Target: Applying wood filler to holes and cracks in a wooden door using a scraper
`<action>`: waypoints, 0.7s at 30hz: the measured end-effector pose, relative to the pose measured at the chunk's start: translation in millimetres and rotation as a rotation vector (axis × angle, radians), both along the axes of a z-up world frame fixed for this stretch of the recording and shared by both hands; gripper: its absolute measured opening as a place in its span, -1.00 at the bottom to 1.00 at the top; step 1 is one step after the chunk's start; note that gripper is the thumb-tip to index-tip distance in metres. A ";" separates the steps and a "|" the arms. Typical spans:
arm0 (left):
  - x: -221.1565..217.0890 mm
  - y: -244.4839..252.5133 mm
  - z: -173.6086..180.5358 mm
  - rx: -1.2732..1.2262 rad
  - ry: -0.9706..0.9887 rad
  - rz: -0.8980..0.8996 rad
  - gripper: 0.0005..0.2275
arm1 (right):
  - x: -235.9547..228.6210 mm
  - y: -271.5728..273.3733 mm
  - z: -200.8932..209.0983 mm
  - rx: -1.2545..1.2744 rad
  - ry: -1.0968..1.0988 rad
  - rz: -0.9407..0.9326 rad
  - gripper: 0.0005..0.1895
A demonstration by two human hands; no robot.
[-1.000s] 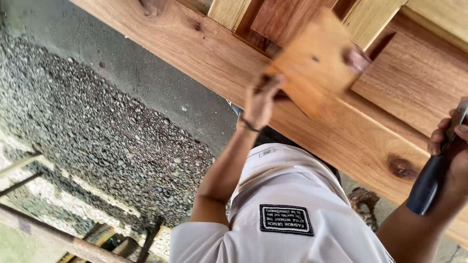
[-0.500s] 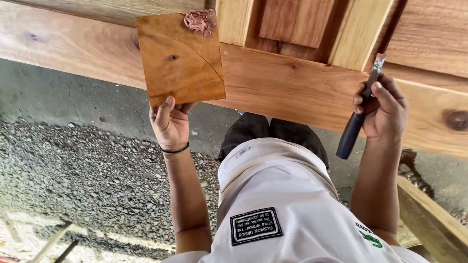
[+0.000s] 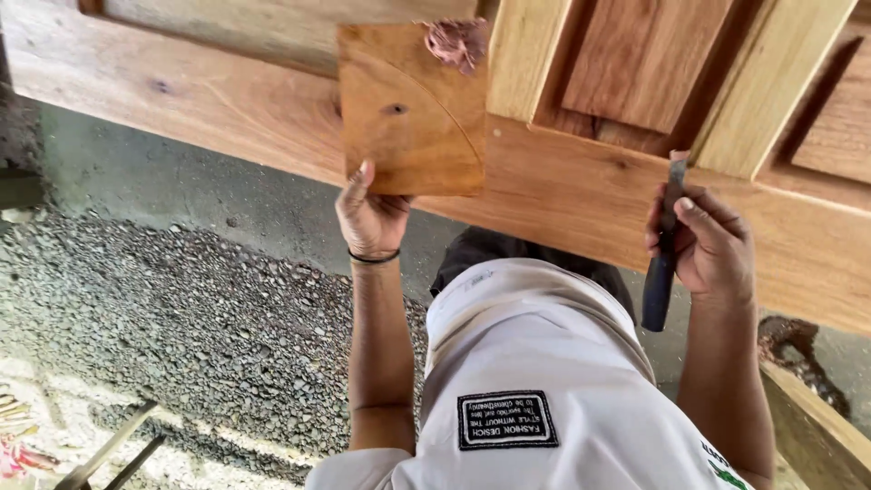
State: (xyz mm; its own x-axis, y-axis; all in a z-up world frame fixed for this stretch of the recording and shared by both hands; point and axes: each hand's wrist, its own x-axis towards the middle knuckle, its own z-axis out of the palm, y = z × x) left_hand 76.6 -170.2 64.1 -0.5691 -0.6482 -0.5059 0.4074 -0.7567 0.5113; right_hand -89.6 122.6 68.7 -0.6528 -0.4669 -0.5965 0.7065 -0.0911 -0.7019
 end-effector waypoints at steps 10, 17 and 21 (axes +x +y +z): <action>-33.8 -15.2 -6.4 0.044 -0.128 -0.076 -0.65 | -3.0 -85.4 22.3 0.070 0.405 0.354 -0.86; -51.4 -59.7 -19.5 0.058 -0.137 -0.235 -0.68 | 6.1 -146.6 26.4 0.085 0.594 0.114 -0.91; -57.3 -79.6 8.9 0.083 0.037 -0.334 -0.66 | 7.5 -160.8 28.9 0.035 0.563 0.006 -0.92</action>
